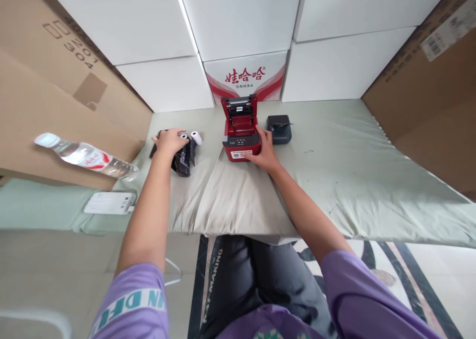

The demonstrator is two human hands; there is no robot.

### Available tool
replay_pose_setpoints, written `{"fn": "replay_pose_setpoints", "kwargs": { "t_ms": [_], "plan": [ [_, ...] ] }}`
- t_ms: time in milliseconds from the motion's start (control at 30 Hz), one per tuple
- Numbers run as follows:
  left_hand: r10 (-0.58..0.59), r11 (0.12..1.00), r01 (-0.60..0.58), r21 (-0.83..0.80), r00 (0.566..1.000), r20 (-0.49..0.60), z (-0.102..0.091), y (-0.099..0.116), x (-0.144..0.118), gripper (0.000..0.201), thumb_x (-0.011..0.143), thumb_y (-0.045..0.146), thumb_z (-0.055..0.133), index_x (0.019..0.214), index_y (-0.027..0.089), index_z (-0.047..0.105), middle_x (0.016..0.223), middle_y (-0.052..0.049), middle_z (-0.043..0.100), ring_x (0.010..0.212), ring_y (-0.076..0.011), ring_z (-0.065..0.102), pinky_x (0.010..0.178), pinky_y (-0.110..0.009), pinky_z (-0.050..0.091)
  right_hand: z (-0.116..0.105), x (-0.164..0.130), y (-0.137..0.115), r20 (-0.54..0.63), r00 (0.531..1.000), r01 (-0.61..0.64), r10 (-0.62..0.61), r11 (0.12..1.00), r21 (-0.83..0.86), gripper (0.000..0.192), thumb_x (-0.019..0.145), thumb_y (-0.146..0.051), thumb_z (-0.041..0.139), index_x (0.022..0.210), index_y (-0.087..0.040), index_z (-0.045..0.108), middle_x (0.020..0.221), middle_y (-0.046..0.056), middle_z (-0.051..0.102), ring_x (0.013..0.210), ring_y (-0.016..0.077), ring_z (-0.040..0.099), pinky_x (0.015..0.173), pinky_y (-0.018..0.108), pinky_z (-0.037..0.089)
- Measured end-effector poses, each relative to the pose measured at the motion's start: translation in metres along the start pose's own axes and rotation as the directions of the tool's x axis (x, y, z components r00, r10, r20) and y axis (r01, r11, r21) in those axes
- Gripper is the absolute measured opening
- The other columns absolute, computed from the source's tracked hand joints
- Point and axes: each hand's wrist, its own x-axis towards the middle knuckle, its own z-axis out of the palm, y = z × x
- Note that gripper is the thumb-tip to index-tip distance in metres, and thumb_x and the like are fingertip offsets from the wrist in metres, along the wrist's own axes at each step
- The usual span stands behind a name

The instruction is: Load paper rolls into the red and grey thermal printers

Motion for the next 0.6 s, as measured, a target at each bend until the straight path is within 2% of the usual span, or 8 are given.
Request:
{"fn": "replay_pose_setpoints", "kwargs": {
  "t_ms": [133, 200, 267, 367, 433, 500, 567, 600],
  "plan": [
    [0.055, 0.998, -0.055, 0.012, 0.998, 0.021, -0.012, 0.001, 0.002, 0.033, 0.074, 0.03, 0.075, 0.106, 0.027, 0.079, 0.11, -0.01, 0.078, 0.117, -0.0378, 0.063, 0.111, -0.057, 0.032, 0.0, 0.0, 0.001, -0.004, 1.0, 0.001, -0.001, 1.0, 0.02, 0.119, 0.063, -0.078, 0.08, 0.159, -0.025, 0.033, 0.141, 0.017, 0.038, 0.141, 0.0397, 0.041, 0.124, 0.063, 0.03],
    [0.069, 0.991, -0.072, -0.113, 0.997, -0.028, -0.024, -0.005, -0.003, 0.036, 0.076, 0.027, 0.074, 0.112, 0.023, 0.077, 0.108, -0.008, 0.077, 0.111, -0.0328, 0.066, 0.104, -0.049, 0.042, 0.0, -0.001, 0.0, 0.0, 1.0, -0.018, 0.018, 1.0, 0.022, 0.12, 0.062, -0.078, 0.08, 0.159, -0.027, 0.033, 0.142, 0.017, 0.038, 0.142, 0.0406, 0.04, 0.124, 0.065, 0.03],
    [0.057, 0.943, -0.103, -0.316, 0.987, -0.151, -0.036, -0.009, -0.012, 0.041, 0.081, 0.023, 0.071, 0.122, 0.019, 0.073, 0.116, -0.008, 0.074, 0.107, -0.0259, 0.067, 0.097, -0.039, 0.049, 0.0, 0.0, -0.001, 0.007, 0.999, -0.035, 0.034, 0.999, 0.021, 0.121, 0.061, -0.079, 0.08, 0.16, -0.028, 0.032, 0.144, 0.017, 0.038, 0.143, 0.0416, 0.039, 0.124, 0.067, 0.028],
    [-0.075, 0.74, -0.159, -0.654, 0.946, -0.314, -0.048, -0.004, -0.029, 0.047, 0.091, 0.021, 0.061, 0.137, 0.015, 0.06, 0.135, -0.007, 0.068, 0.115, -0.0179, 0.064, 0.097, -0.031, 0.052, 0.0, 0.0, -0.002, 0.013, 0.999, -0.041, 0.04, 0.999, 0.028, 0.122, 0.06, -0.079, 0.081, 0.159, -0.028, 0.033, 0.144, 0.017, 0.038, 0.144, 0.0419, 0.039, 0.125, 0.067, 0.028],
    [-0.141, 0.528, -0.161, -0.834, 0.952, -0.273, -0.051, 0.009, -0.039, 0.046, 0.098, 0.024, 0.049, 0.143, 0.017, 0.052, 0.144, -0.005, 0.064, 0.124, -0.0168, 0.06, 0.098, -0.031, 0.054, 0.0, 0.0, -0.002, 0.012, 0.999, -0.04, 0.039, 0.999, 0.03, 0.122, 0.06, -0.079, 0.081, 0.159, -0.028, 0.033, 0.144, 0.017, 0.038, 0.144, 0.0415, 0.039, 0.125, 0.067, 0.028],
    [-0.118, 0.345, -0.153, -0.926, 0.972, -0.204, -0.049, 0.03, -0.045, 0.045, 0.102, 0.028, 0.039, 0.146, 0.021, 0.049, 0.148, -0.003, 0.061, 0.132, -0.0176, 0.056, 0.099, -0.031, 0.055, 0.0, 0.0, -0.002, 0.007, 0.999, -0.04, 0.039, 0.999, 0.025, 0.121, 0.06, -0.078, 0.081, 0.159, -0.028, 0.033, 0.144, 0.017, 0.039, 0.144, 0.0412, 0.04, 0.124, 0.067, 0.028],
    [-0.06, 0.295, -0.171, -0.94, 0.979, -0.197, -0.047, 0.055, -0.048, 0.048, 0.103, 0.032, 0.036, 0.148, 0.021, 0.047, 0.152, -0.004, 0.058, 0.139, -0.0186, 0.052, 0.101, -0.03, 0.053, 0.0, 0.0, -0.002, 0.004, 0.999, -0.037, 0.037, 0.999, 0.02, 0.12, 0.061, -0.077, 0.081, 0.159, -0.027, 0.033, 0.143, 0.017, 0.039, 0.143, 0.0405, 0.04, 0.124, 0.066, 0.029],
    [-0.005, 0.334, -0.185, -0.924, 0.98, -0.198, -0.045, 0.068, -0.048, 0.051, 0.103, 0.037, 0.036, 0.151, 0.021, 0.044, 0.155, -0.005, 0.056, 0.14, -0.0193, 0.051, 0.101, -0.03, 0.053, 0.0, 0.0, -0.002, 0.001, 0.999, -0.033, 0.033, 0.999, 0.02, 0.12, 0.061, -0.076, 0.082, 0.159, -0.026, 0.033, 0.143, 0.017, 0.039, 0.143, 0.04, 0.041, 0.125, 0.065, 0.029]
  ]
}}
